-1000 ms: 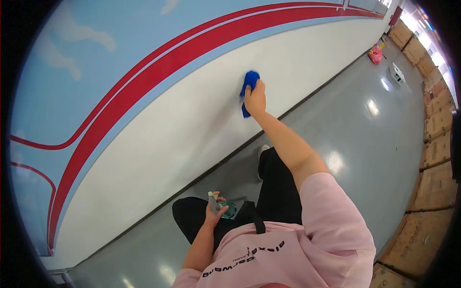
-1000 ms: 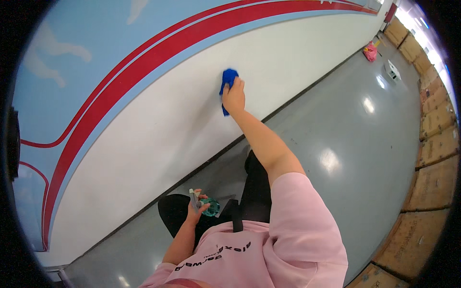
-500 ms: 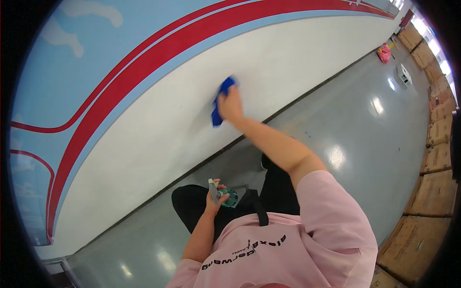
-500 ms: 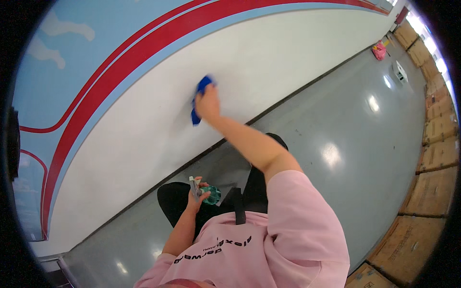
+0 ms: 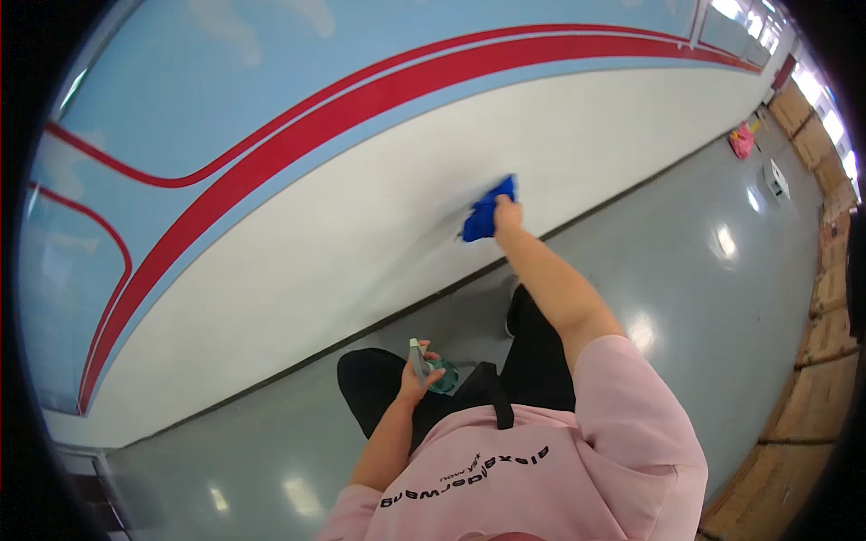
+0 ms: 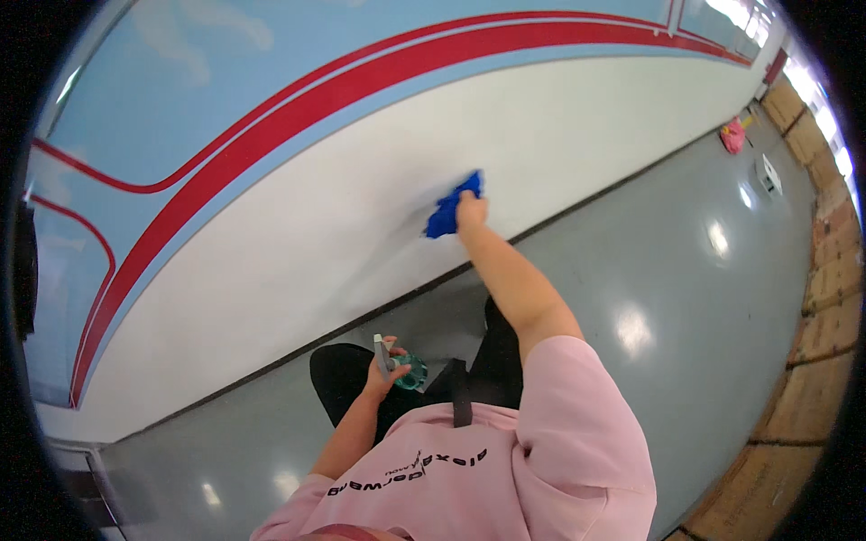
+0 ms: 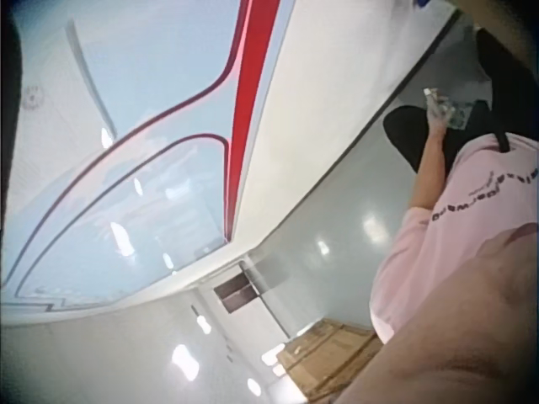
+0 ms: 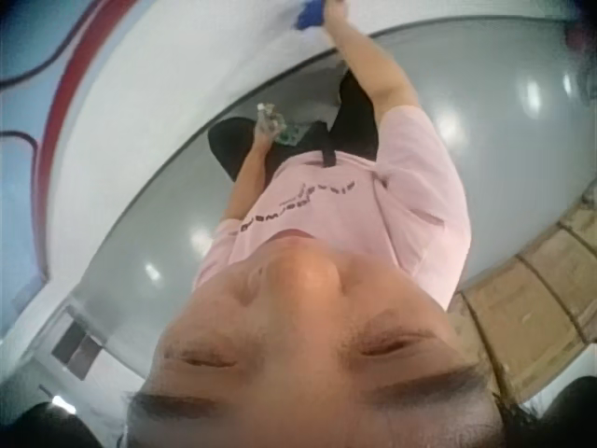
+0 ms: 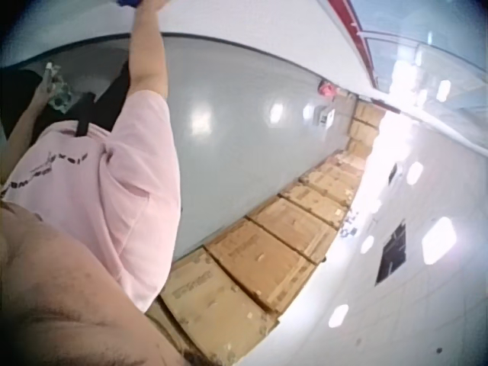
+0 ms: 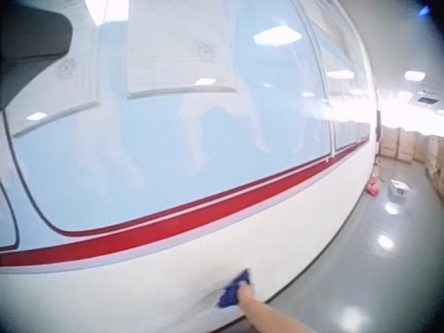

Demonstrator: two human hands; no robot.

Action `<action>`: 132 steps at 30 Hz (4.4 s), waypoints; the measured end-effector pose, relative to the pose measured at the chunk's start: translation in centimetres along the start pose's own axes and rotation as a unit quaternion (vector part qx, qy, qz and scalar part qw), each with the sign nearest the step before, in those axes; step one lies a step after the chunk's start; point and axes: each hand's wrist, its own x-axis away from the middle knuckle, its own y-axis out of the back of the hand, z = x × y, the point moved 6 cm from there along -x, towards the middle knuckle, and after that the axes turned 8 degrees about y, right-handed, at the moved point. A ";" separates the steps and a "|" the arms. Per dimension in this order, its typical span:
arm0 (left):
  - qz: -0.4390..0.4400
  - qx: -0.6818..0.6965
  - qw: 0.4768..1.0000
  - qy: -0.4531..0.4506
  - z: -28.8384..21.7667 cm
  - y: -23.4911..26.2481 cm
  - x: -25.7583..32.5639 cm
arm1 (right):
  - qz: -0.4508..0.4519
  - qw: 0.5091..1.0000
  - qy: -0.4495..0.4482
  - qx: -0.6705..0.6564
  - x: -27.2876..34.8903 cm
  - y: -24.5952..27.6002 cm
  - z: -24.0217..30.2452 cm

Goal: Cleaning a large painted wall with a blue cloth and spray bottle.

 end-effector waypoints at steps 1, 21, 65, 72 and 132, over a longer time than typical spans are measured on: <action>0.001 0.004 1.000 -0.002 0.7 0.8 0.0 | -0.053 0.997 0.036 -0.030 0.6 -0.1 1.9; 0.053 -0.101 0.990 -0.082 0.9 1.5 0.7 | 0.029 0.472 0.879 0.055 36.3 -7.3 43.3; 0.044 -0.140 0.986 -0.073 1.8 1.7 -0.1 | 0.169 0.948 0.267 -0.040 -13.2 7.8 46.9; 0.061 -0.122 0.987 -0.083 2.9 2.4 0.6 | -0.049 0.721 0.678 0.136 3.0 -1.6 44.0; 0.064 -0.135 0.984 -0.098 2.6 3.5 0.9 | 0.193 0.111 0.827 0.516 17.1 -4.4 31.4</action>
